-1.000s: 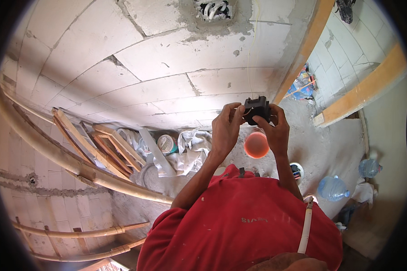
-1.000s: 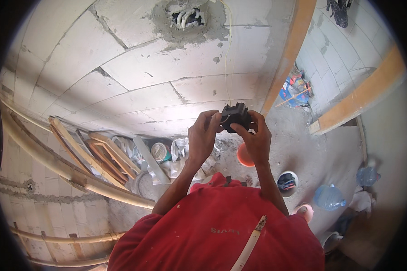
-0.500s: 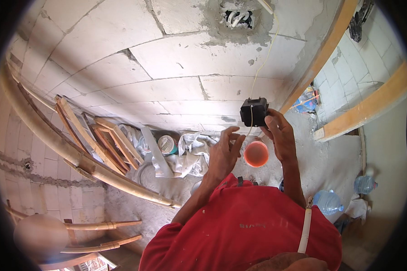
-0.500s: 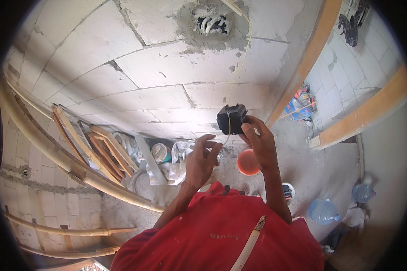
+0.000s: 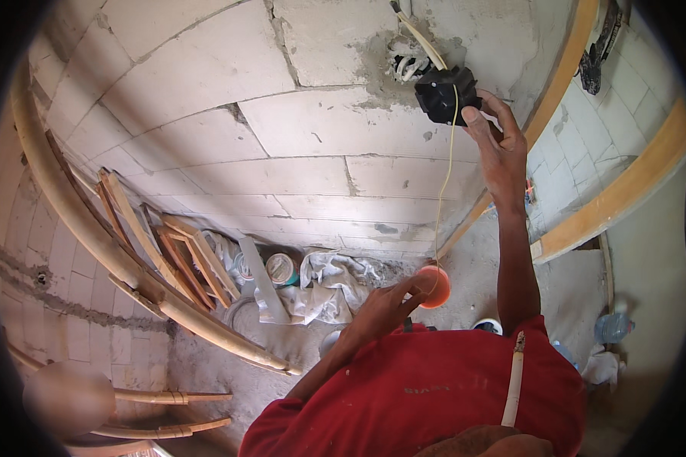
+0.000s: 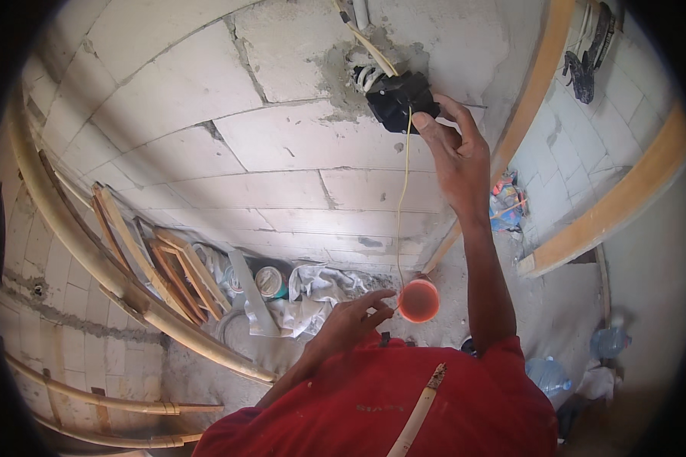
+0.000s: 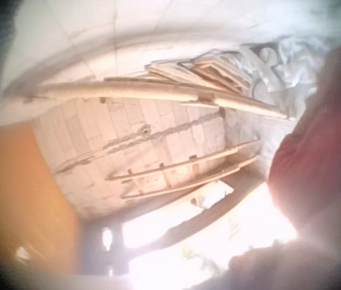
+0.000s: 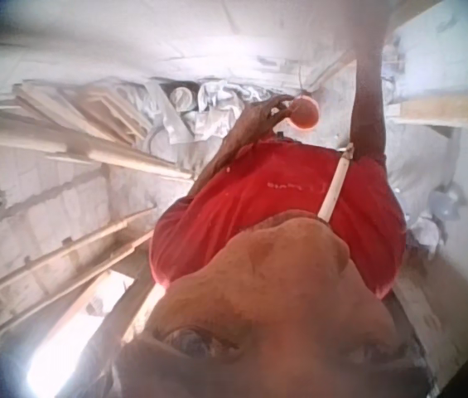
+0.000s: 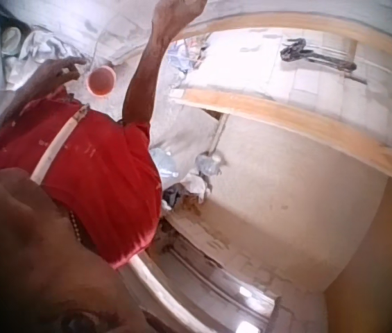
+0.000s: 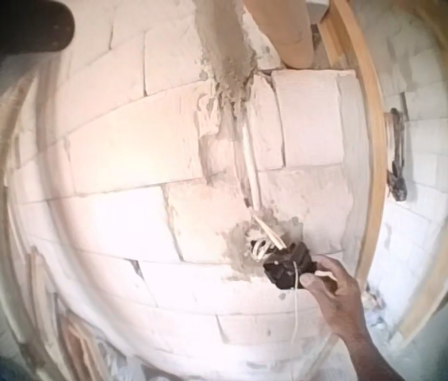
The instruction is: The person uses a hammer and chisel to chip away at a tiled wall to create a recess. They then insert a black electrical box into the hole, adjusting the wires and securing the box with the hammer. The person repeats this process for a second electrical box nearby.
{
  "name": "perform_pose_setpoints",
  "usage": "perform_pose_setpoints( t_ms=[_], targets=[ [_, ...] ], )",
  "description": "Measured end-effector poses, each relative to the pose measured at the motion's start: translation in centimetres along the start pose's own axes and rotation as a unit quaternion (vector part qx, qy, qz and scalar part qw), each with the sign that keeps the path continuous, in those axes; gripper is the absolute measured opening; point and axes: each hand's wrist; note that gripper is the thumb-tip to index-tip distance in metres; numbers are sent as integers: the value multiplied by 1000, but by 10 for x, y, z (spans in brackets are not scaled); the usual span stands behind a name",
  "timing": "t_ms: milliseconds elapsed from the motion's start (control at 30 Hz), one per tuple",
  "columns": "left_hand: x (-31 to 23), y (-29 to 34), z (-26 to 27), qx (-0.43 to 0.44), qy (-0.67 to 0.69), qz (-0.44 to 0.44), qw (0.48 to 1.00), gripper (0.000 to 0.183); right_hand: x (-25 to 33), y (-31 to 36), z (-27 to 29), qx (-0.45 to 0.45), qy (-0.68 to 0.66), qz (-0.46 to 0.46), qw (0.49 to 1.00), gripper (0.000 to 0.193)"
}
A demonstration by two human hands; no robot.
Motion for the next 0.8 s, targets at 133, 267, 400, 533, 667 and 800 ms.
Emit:
perform_pose_setpoints(
  t_ms=[133,267,400,533,667,800],
  targets=[
    [11,2,-4,-55,0,-80,995,42,26,-2,-3,1,123,13,992,53],
    [19,3,0,-82,-56,-128,987,25,28,1,3,-14,96,19,995,51],
    [16,-1,6,-93,-73,-125,985,24,32,1,3,14,89,19,996,48],
    [13,-3,5,-85,-52,-122,987,24,37,8,0,5,104,18,994,47],
    [7,-1,0,-88,-28,-144,985,21,30,0,-2,-6,86,34,996,47],
    [8,1,1,-69,-17,-139,988,21,35,-5,-8,7,93,10,996,47]
  ],
)
Point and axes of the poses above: each hand's wrist, its own y-axis away from the middle knuckle, its own z-axis out of the back of the hand, x = y × z, and after that the axes turned 6 degrees about x, right-handed
